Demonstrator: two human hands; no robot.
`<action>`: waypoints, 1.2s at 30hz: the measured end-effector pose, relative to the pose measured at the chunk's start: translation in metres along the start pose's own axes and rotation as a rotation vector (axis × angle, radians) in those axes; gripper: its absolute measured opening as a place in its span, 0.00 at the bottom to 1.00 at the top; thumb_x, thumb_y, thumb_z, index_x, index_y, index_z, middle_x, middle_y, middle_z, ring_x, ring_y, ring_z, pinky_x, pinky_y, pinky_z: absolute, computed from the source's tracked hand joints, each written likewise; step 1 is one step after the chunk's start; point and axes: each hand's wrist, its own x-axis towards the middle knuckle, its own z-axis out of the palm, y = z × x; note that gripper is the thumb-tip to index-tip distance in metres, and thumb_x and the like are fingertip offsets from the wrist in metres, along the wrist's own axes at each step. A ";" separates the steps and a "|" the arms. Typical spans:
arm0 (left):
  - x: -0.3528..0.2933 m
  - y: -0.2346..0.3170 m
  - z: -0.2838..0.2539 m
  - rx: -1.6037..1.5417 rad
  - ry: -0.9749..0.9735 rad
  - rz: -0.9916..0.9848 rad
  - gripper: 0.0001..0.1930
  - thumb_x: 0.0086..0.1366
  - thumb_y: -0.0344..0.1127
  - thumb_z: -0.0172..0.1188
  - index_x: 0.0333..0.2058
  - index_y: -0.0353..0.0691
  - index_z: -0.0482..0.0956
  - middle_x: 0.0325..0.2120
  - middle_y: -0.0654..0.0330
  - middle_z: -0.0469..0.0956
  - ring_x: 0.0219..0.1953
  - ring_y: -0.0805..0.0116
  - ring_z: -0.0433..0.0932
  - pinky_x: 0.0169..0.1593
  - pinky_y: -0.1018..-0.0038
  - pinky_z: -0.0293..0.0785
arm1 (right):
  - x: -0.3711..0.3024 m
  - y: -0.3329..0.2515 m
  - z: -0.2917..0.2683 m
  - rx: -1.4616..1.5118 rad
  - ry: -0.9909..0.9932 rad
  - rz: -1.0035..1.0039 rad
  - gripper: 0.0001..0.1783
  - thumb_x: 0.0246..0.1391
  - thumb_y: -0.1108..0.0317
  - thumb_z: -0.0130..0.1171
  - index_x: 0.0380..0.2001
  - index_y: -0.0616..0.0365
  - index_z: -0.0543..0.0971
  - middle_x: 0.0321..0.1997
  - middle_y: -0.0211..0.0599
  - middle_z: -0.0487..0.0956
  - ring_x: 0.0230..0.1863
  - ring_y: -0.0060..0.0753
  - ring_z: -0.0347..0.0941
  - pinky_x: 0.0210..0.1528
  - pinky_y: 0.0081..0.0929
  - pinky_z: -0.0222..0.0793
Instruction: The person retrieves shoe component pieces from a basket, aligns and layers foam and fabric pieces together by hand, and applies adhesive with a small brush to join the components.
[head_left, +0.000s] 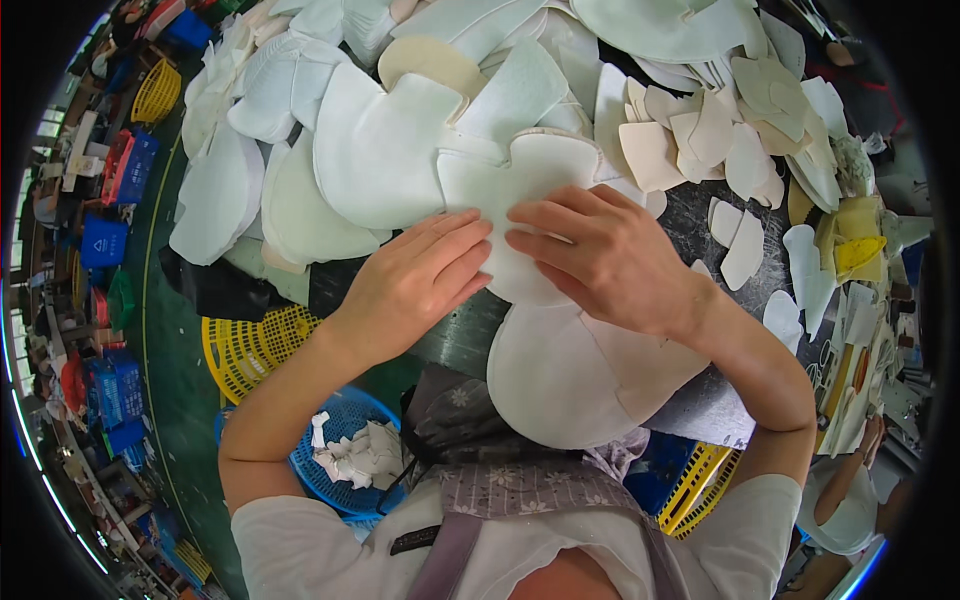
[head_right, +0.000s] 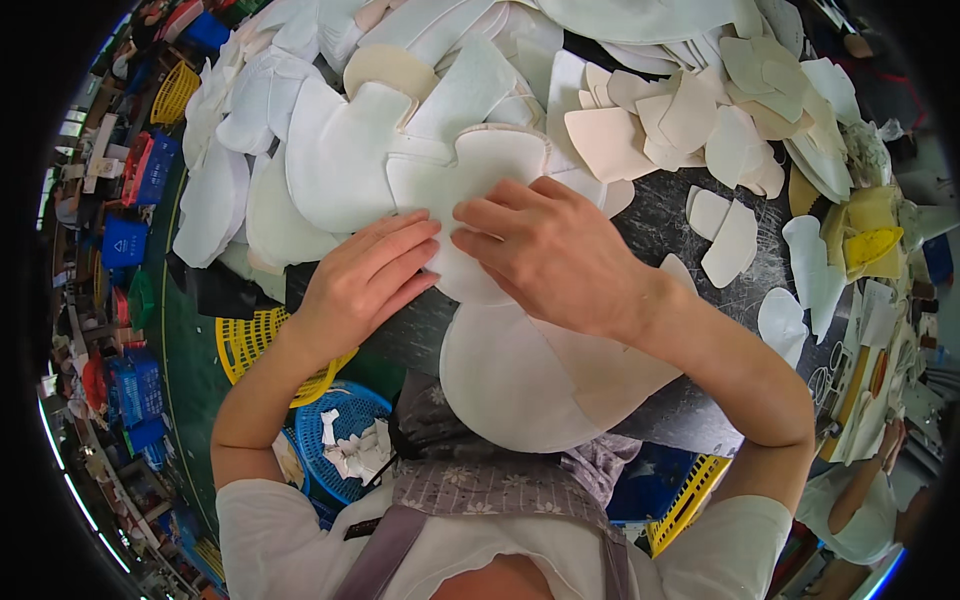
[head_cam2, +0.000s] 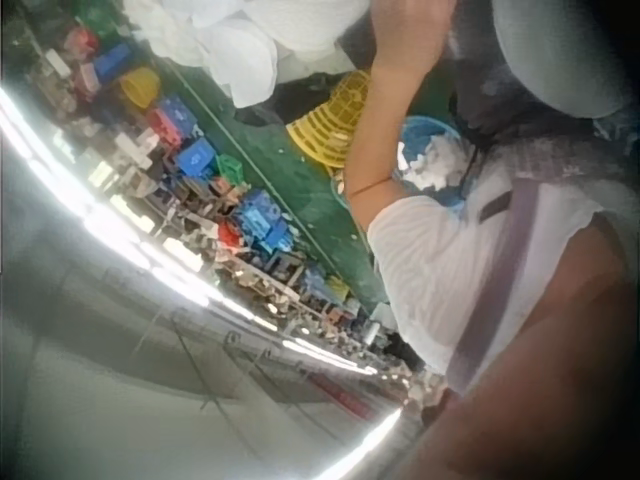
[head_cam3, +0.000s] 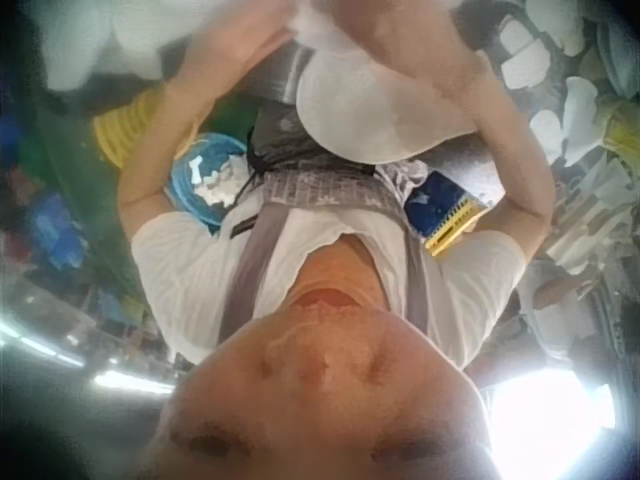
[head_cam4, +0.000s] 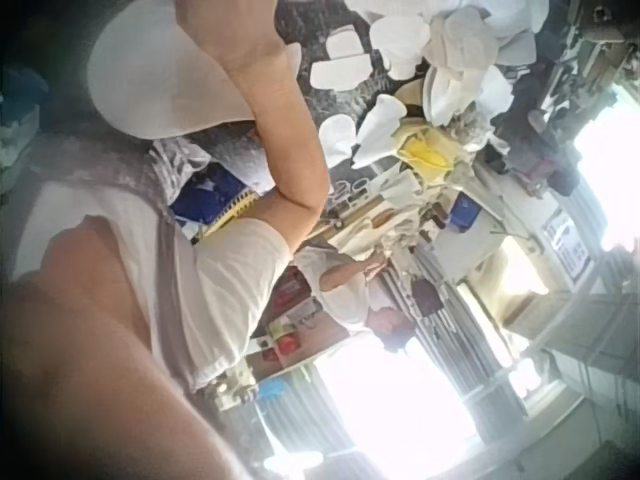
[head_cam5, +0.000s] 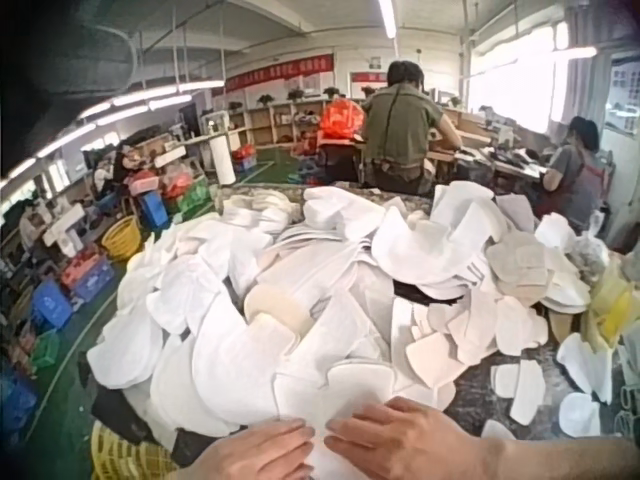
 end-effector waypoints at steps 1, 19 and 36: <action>-0.001 -0.002 -0.001 -0.029 -0.020 0.009 0.16 0.52 0.27 0.70 0.40 0.29 0.79 0.46 0.51 0.78 0.51 0.53 0.79 0.52 0.62 0.78 | -0.001 0.001 -0.005 0.011 -0.042 -0.047 0.16 0.46 0.71 0.62 0.41 0.62 0.79 0.46 0.34 0.75 0.48 0.35 0.73 0.45 0.34 0.72; 0.025 -0.045 -0.014 0.182 -0.225 0.735 0.11 0.48 0.30 0.61 0.33 0.35 0.81 0.35 0.57 0.79 0.42 0.60 0.79 0.53 0.64 0.77 | -0.005 -0.036 0.009 -0.060 -0.034 0.022 0.08 0.36 0.71 0.63 0.24 0.60 0.78 0.33 0.32 0.74 0.38 0.30 0.75 0.33 0.24 0.74; 0.070 -0.054 -0.005 -0.307 -0.368 0.301 0.07 0.58 0.23 0.59 0.34 0.33 0.70 0.38 0.57 0.74 0.37 0.56 0.76 0.39 0.63 0.73 | -0.001 -0.066 0.024 -0.311 -0.049 0.129 0.06 0.44 0.69 0.63 0.28 0.59 0.80 0.31 0.27 0.65 0.31 0.24 0.64 0.28 0.22 0.58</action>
